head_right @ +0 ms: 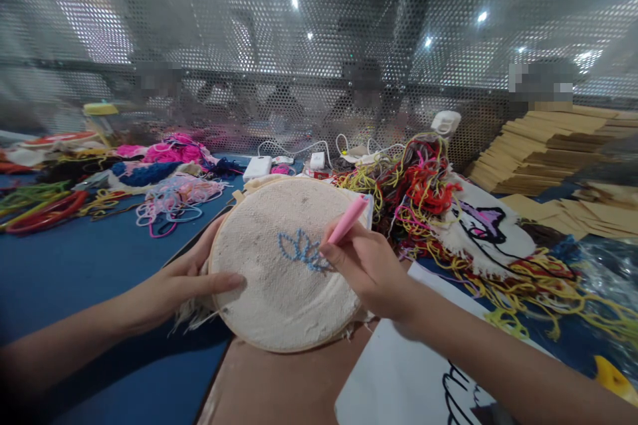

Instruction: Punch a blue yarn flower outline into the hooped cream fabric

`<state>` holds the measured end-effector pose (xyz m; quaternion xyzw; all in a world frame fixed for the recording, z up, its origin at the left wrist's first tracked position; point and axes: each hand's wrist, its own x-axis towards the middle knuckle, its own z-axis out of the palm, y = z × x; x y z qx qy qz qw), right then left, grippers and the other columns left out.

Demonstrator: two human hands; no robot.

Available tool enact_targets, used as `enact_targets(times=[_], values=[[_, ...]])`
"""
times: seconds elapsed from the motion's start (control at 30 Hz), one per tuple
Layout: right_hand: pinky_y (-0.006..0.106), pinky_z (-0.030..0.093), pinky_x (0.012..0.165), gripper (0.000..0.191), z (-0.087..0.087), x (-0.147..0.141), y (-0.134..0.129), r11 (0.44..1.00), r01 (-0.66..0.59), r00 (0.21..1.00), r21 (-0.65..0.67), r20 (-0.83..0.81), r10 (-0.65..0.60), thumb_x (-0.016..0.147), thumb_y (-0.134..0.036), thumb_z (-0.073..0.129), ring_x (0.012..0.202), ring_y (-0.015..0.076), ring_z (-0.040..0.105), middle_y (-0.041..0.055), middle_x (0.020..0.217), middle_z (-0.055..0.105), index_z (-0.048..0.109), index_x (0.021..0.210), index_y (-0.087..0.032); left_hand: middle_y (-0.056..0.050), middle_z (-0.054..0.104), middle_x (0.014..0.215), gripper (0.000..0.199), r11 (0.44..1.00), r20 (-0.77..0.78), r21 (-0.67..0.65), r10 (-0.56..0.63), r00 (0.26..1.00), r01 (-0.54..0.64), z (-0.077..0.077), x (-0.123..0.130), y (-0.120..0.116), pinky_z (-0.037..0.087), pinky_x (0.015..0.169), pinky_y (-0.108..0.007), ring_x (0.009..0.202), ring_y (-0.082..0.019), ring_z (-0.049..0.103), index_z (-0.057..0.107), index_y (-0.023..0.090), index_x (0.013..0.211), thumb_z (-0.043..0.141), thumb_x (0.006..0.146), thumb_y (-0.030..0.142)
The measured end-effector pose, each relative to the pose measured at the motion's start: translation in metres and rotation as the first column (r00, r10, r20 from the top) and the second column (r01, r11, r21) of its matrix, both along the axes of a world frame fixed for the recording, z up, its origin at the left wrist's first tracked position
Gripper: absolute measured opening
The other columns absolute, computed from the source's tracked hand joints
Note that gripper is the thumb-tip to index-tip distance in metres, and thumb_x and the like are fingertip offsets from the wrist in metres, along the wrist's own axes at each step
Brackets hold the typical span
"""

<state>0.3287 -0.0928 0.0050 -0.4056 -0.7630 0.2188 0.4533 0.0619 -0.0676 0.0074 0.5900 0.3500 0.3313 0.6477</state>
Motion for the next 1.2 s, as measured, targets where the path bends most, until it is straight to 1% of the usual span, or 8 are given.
enact_targets(times=[0.2, 0.33, 0.53, 0.67, 0.83, 1.0, 1.1, 1.2], values=[[0.026, 0.044, 0.061, 0.013, -0.0032, -0.0003, -0.0002, 0.999, -0.011, 0.993, -0.032, -0.116, 0.007, 0.092, -0.032, 0.046, 0.071, 0.0125, 0.056, 0.0008, 0.078, 0.058, 0.051, 0.088, -0.020, 0.001, 0.029, 0.148, 0.083, 1.000, 0.018, -0.001, -0.014, 1.000, 0.014, -0.0018, -0.0015, 0.0005, 0.035, 0.102, -0.040, 0.133, -0.029, 0.027, 0.014, 0.042, 0.141, 0.061, 0.078, 0.015], [0.026, 0.044, 0.062, 0.012, -0.0037, -0.0009, 0.0006, 0.999, -0.029, 0.991, -0.017, -0.133, 0.027, 0.092, -0.031, 0.045, 0.072, 0.0129, 0.057, 0.0008, 0.078, 0.058, 0.050, 0.088, -0.021, 0.002, 0.030, 0.147, 0.083, 1.000, 0.008, 0.009, -0.010, 1.000, 0.010, -0.0012, -0.0015, 0.0006, 0.035, 0.102, -0.038, 0.133, -0.028, 0.027, 0.014, 0.043, 0.141, 0.062, 0.078, 0.015], [0.026, 0.045, 0.063, 0.012, -0.0028, -0.0003, 0.0004, 0.998, -0.041, 0.995, 0.049, -0.084, 0.045, 0.093, -0.027, 0.043, 0.073, 0.0124, 0.056, 0.0007, 0.079, 0.055, 0.051, 0.088, -0.021, 0.002, 0.030, 0.147, 0.086, 1.000, -0.001, 0.005, -0.009, 1.000, 0.009, -0.0013, -0.0014, 0.0008, 0.036, 0.102, -0.038, 0.133, -0.029, 0.026, 0.011, 0.043, 0.141, 0.063, 0.077, 0.016], [0.026, 0.044, 0.063, 0.012, -0.0022, 0.0006, 0.0004, 0.995, -0.033, 0.999, 0.092, -0.033, 0.036, 0.093, -0.025, 0.042, 0.074, 0.0125, 0.056, 0.0011, 0.080, 0.055, 0.051, 0.087, -0.020, 0.002, 0.030, 0.147, 0.086, 1.000, 0.005, 0.006, -0.009, 1.000, 0.009, -0.0020, -0.0014, 0.0012, 0.034, 0.104, -0.039, 0.134, -0.029, 0.026, 0.012, 0.042, 0.141, 0.063, 0.077, 0.016], [0.027, 0.044, 0.062, 0.010, -0.0031, 0.0012, 0.0004, 0.993, -0.036, 0.999, 0.111, 0.040, 0.032, 0.092, -0.024, 0.044, 0.071, 0.0127, 0.055, 0.0018, 0.080, 0.055, 0.053, 0.088, -0.020, 0.001, 0.031, 0.147, 0.090, 1.000, 0.000, -0.010, -0.013, 1.000, 0.013, 0.0002, 0.0002, 0.0005, 0.035, 0.103, -0.041, 0.131, -0.030, 0.031, 0.009, 0.044, 0.142, 0.064, 0.076, 0.017], [0.029, 0.045, 0.064, 0.007, -0.0035, 0.0001, -0.0003, 0.984, -0.057, 0.992, 0.168, 0.119, 0.038, 0.090, -0.022, 0.047, 0.071, 0.0137, 0.055, 0.0020, 0.080, 0.058, 0.053, 0.087, -0.020, 0.001, 0.031, 0.147, 0.094, 1.000, -0.003, -0.017, -0.006, 1.000, 0.006, 0.0016, 0.0004, 0.0000, 0.037, 0.101, -0.042, 0.129, -0.031, 0.033, 0.001, 0.046, 0.141, 0.063, 0.077, 0.017], [0.030, 0.045, 0.066, 0.007, -0.0023, -0.0008, -0.0002, 0.976, -0.070, 0.985, 0.206, 0.166, 0.036, 0.089, -0.022, 0.048, 0.074, 0.0148, 0.057, 0.0026, 0.080, 0.060, 0.054, 0.086, -0.020, 0.002, 0.030, 0.147, 0.095, 1.000, -0.008, -0.008, -0.001, 1.000, 0.001, 0.0016, 0.0001, 0.0001, 0.037, 0.101, -0.040, 0.130, -0.030, 0.032, 0.001, 0.046, 0.141, 0.064, 0.077, 0.017], [0.029, 0.046, 0.068, 0.006, -0.0014, -0.0018, 0.0003, 0.968, -0.089, 0.981, 0.234, 0.188, 0.044, 0.089, -0.021, 0.048, 0.075, 0.0141, 0.058, 0.0019, 0.081, 0.062, 0.054, 0.086, -0.020, 0.002, 0.030, 0.147, 0.094, 1.000, -0.010, 0.001, -0.006, 1.000, 0.006, 0.0023, 0.0005, 0.0000, 0.037, 0.101, -0.038, 0.130, -0.029, 0.032, 0.002, 0.046, 0.141, 0.064, 0.077, 0.017]])
